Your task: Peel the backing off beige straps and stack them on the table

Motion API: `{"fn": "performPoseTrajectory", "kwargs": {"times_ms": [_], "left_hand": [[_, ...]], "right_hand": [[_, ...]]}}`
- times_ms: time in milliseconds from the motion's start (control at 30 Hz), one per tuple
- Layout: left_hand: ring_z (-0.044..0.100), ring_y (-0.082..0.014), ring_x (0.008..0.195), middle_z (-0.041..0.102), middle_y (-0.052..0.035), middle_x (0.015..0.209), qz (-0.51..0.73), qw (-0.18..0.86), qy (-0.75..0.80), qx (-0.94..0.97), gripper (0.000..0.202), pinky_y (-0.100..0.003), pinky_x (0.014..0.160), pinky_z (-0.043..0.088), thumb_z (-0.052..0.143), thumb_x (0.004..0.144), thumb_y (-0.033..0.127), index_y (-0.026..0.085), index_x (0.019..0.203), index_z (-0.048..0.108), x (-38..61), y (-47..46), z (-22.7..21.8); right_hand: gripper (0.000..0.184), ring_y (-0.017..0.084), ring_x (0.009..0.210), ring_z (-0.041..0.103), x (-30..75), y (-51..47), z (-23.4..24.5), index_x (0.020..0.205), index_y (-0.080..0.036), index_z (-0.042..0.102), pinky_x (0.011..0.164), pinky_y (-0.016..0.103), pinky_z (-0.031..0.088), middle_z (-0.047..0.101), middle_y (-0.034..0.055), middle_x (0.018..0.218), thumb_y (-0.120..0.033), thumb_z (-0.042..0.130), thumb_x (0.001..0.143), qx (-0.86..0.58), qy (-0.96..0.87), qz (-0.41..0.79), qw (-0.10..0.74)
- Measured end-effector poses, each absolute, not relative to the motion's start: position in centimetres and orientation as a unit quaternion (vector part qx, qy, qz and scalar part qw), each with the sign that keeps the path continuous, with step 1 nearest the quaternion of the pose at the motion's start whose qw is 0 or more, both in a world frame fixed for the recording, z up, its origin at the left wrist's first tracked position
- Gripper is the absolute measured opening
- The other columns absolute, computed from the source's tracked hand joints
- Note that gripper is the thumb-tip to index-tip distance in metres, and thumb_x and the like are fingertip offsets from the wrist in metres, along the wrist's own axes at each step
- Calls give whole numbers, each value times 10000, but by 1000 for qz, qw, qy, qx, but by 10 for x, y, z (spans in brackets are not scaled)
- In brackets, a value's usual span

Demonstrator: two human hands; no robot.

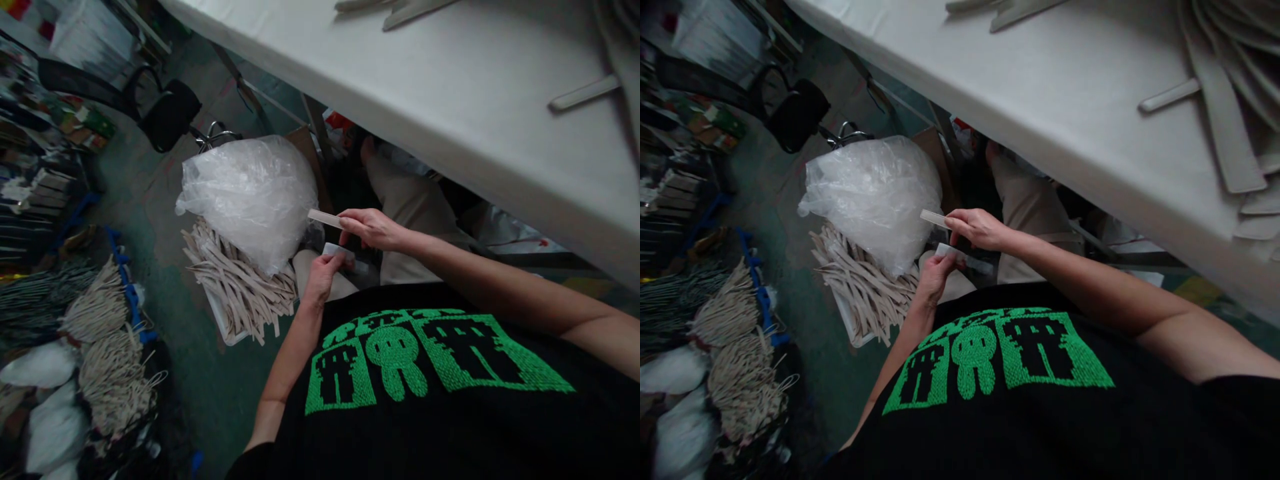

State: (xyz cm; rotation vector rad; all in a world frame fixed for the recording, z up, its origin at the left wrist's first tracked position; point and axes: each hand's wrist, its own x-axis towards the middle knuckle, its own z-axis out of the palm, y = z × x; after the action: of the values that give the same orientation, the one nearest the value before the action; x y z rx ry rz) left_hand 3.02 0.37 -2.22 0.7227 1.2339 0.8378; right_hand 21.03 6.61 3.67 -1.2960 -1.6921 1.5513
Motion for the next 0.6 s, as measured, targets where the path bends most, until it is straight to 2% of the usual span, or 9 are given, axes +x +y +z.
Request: {"fn": "performPoseTrajectory", "kwargs": {"times_ms": [100,200,400,600], "left_hand": [[590,-102,565,650,17,610,458,673,536,224,399,-265,689,504,895,569,453,154,657,647,32,12,-19],[595,-89,558,614,42,584,507,665,527,152,395,-265,720,519,866,648,438,161,650,585,32,22,-14],[683,-125,717,716,-32,770,536,662,519,67,242,-288,802,522,728,846,372,147,799,650,39,31,-3],[683,-132,746,713,-34,789,528,671,516,73,255,-309,859,511,720,851,400,151,822,670,48,29,1]], "right_hand": [[304,109,471,519,238,53,46,1026,-167,676,455,227,395,712,30,753,-412,513,952,-481,-604,582,255],[321,100,463,520,260,32,54,987,-178,676,450,227,412,706,32,750,-469,566,907,-467,-606,596,245],[387,88,434,447,272,-1,56,923,-178,683,410,227,353,642,-5,630,-551,585,892,-502,-583,573,282],[399,117,508,522,258,5,47,890,-171,691,493,256,384,634,2,609,-553,577,889,-511,-607,514,325]]}}
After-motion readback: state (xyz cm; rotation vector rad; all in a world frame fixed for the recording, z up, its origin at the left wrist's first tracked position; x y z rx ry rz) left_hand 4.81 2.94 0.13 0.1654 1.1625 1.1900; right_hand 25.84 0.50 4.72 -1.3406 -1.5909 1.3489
